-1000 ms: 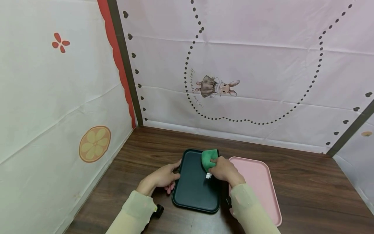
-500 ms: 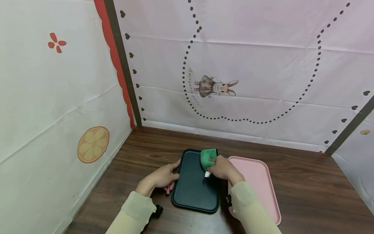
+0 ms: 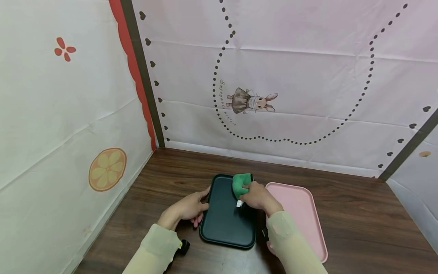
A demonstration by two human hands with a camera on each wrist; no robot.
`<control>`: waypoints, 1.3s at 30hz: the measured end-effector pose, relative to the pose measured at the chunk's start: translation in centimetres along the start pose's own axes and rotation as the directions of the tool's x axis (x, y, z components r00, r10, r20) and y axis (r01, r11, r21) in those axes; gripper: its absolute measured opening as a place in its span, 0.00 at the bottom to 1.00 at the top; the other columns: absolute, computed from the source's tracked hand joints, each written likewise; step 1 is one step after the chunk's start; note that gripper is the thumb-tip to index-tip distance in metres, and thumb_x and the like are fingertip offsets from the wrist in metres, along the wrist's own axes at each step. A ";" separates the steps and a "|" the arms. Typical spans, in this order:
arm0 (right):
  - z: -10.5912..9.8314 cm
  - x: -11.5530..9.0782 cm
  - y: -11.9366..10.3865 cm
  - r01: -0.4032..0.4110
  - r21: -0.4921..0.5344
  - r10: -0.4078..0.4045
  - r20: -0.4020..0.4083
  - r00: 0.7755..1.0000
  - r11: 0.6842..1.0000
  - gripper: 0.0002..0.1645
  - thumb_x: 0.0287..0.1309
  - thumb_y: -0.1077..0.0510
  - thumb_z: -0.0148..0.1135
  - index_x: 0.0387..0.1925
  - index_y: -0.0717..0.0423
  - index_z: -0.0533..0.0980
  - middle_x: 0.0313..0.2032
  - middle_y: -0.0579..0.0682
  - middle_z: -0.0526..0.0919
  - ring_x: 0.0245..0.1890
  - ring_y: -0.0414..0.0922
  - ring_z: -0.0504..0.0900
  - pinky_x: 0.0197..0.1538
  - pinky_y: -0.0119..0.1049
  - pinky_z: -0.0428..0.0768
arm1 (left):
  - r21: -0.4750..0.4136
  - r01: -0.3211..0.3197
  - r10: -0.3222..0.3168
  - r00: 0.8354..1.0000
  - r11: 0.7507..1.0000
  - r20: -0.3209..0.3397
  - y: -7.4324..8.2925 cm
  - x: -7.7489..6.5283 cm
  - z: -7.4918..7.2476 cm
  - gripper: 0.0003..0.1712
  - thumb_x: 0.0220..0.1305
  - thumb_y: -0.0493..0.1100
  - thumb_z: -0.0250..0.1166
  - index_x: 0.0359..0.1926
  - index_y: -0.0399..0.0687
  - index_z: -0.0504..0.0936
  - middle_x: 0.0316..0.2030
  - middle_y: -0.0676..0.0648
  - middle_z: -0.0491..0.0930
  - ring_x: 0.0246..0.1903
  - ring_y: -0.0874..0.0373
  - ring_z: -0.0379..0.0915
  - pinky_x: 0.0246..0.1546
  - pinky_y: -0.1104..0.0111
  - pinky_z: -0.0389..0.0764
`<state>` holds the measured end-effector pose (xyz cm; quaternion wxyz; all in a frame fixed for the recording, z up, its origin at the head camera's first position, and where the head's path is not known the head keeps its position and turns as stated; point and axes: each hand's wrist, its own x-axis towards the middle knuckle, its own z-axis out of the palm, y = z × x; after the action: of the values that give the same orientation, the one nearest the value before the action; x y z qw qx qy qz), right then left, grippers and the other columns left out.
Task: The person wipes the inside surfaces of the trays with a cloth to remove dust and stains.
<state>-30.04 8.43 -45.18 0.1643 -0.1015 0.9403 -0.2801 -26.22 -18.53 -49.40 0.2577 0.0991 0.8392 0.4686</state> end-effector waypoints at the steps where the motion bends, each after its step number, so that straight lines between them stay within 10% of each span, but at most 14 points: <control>1: 0.0 0.1 0.0 -0.001 0.000 0.001 0.000 1.000 1.000 0.33 0.63 0.55 0.68 0.68 0.61 0.76 0.69 0.61 0.77 0.44 0.48 0.79 0.50 0.45 0.79 | 0.002 -0.001 0.001 1.000 1.000 0.000 0.0 0.0 0.0 0.42 0.79 0.43 0.54 0.84 0.58 0.44 0.15 0.44 0.78 0.11 0.56 0.76 0.17 0.65 0.78; 39: 1.5 1.4 -1.7 0.051 0.013 -0.051 0.060 0.997 0.999 0.34 0.66 0.52 0.66 0.72 0.55 0.72 0.72 0.58 0.74 0.53 0.50 0.83 0.54 0.45 0.79 | 0.007 -0.015 0.015 1.000 1.000 -0.003 0.0 0.0 0.2 0.41 0.79 0.42 0.52 0.84 0.56 0.45 0.15 0.44 0.78 0.11 0.55 0.77 0.18 0.63 0.79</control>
<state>-30.62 5.96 -45.74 0.1858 -0.1329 0.9304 -0.2866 -26.16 -18.39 -49.49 0.2527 0.1058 0.8404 0.4677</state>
